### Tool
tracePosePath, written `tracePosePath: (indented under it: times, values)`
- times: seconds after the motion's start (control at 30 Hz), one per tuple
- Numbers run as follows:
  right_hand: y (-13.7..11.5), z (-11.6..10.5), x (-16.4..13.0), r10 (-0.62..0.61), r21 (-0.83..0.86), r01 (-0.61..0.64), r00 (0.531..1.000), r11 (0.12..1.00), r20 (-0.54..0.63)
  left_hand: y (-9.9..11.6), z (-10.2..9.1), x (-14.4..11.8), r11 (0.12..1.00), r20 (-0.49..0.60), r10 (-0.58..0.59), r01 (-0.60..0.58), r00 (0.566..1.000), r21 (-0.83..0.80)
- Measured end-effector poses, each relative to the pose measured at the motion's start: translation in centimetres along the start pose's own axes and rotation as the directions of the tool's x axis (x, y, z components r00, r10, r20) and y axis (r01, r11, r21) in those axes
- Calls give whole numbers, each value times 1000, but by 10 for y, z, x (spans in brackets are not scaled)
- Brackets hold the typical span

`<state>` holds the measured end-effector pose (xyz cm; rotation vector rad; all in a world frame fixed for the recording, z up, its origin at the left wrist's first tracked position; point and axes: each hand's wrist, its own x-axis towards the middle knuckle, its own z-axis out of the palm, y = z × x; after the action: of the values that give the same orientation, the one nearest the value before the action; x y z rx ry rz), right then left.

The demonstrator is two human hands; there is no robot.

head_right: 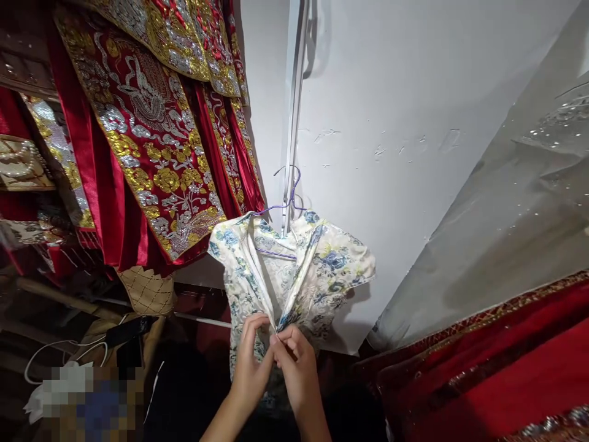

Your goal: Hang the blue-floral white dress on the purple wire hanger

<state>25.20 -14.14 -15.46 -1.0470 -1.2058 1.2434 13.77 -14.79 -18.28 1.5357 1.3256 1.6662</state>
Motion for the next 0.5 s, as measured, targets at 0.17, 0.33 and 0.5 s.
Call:
tracePosePath:
  times: [0.17,0.33,0.5]
  values:
    - [1,0,-2,69,61,-73,995,995,73,3,10,6,999,75,-33,36,997,-36]
    - [1,-5,-1,152,84,-173,965,981,212,3,4,5,1000,104,-7,8,995,-13]
    - [-36,-19,42,197,184,-225,968,957,158,5,-3,7,1000,159,17,-19,987,16]
